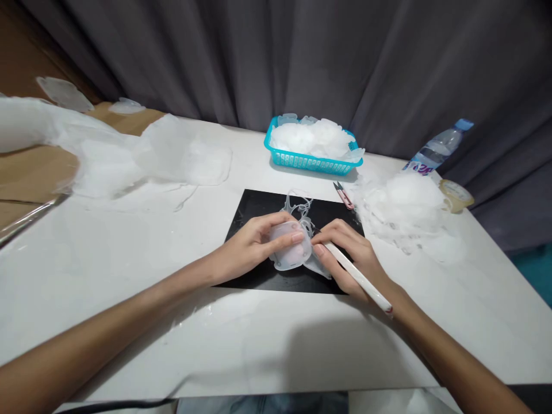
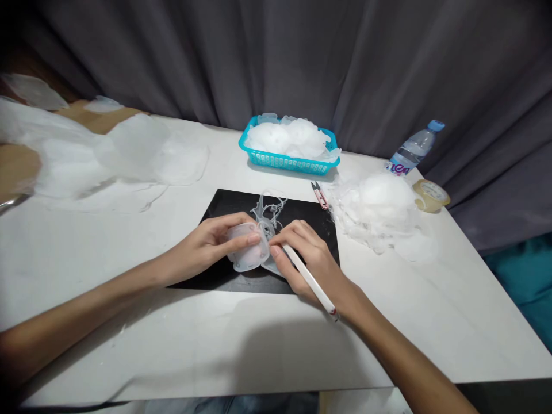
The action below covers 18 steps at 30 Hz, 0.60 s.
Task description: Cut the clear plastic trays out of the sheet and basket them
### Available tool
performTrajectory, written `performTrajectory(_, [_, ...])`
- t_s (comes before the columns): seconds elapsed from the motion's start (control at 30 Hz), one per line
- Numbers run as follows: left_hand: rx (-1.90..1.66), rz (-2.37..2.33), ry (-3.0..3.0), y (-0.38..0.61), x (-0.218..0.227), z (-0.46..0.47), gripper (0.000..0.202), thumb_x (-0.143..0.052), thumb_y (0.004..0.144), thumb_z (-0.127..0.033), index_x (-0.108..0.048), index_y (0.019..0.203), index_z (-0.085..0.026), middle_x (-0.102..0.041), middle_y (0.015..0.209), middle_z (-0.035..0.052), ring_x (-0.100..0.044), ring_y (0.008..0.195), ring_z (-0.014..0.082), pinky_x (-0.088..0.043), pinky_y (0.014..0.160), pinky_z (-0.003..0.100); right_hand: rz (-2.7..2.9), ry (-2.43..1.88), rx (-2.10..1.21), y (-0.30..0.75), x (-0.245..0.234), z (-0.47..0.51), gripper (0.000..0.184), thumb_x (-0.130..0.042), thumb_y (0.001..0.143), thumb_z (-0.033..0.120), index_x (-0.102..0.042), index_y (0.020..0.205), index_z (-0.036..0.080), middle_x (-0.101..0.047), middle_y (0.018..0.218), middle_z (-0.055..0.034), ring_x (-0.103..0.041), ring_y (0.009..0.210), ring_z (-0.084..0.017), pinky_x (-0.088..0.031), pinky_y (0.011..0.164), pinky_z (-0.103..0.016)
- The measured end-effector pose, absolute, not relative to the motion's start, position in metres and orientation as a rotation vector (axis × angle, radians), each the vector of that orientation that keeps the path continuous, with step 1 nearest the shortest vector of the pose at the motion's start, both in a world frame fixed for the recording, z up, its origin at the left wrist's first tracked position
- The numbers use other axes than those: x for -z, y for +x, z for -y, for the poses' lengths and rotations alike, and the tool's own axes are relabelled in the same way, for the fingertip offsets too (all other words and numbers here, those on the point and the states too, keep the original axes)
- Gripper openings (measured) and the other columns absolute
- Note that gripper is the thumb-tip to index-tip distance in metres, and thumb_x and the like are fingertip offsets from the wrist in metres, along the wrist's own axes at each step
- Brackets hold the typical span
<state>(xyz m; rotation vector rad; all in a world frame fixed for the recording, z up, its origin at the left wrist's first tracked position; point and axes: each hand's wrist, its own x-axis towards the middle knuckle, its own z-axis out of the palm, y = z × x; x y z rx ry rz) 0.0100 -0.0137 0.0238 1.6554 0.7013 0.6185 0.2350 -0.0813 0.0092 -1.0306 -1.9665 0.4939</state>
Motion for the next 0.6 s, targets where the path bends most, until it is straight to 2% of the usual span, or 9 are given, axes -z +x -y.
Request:
performTrajectory(0.2, [-0.667, -0.693, 1.654, 0.01, -0.025, 0.014, 0.022, -0.067, 0.1, -0.04, -0.068, 0.1, -0.018, -0.064, 0.09, -0.0012, -0.058, 0.078, 0.0116, -0.047, 0.07, 0.02, 1.865, -1.113, -0.489, 0.238, -0.014, 0.082, 0.017, -0.055, 0.105, 0.019, -0.071, 0.108, 0.023, -0.066, 0.099, -0.0046, -0.064, 0.093, -0.018, -0.053, 0.086, -0.034])
performTrajectory(0.3, [-0.676, -0.701, 1.626, 0.011, -0.026, 0.014, 0.022, -0.07, 0.097, -0.039, -0.067, 0.1, -0.018, -0.064, 0.089, -0.0013, -0.059, 0.078, 0.0115, -0.048, 0.068, 0.02, 1.811, -1.177, -0.539, 0.243, -0.017, 0.084, 0.022, -0.055, 0.106, 0.024, -0.071, 0.122, 0.026, -0.071, 0.105, -0.0041, -0.069, 0.094, -0.017, -0.056, 0.089, -0.034])
performTrajectory(0.4, [-0.681, -0.713, 1.598, 0.011, -0.027, 0.014, 0.023, -0.076, 0.092, -0.037, -0.066, 0.099, -0.018, -0.065, 0.088, -0.0016, -0.059, 0.075, 0.0113, -0.048, 0.065, 0.019, 1.706, -1.216, -0.7, 0.246, -0.022, 0.086, 0.033, -0.062, 0.104, 0.031, -0.064, 0.137, 0.028, -0.076, 0.107, -0.0033, -0.074, 0.094, -0.018, -0.059, 0.091, -0.036])
performTrajectory(0.6, [-0.731, -0.76, 1.652, 0.011, -0.029, 0.015, 0.025, -0.08, 0.088, -0.035, -0.064, 0.097, -0.018, -0.065, 0.086, -0.0012, -0.058, 0.07, 0.0107, -0.047, 0.062, 0.019, 1.515, -1.237, -0.956, 0.246, -0.028, 0.089, 0.022, -0.072, 0.098, 0.04, -0.07, 0.112, 0.023, -0.079, 0.109, -0.0065, -0.077, 0.102, -0.023, -0.062, 0.092, -0.038])
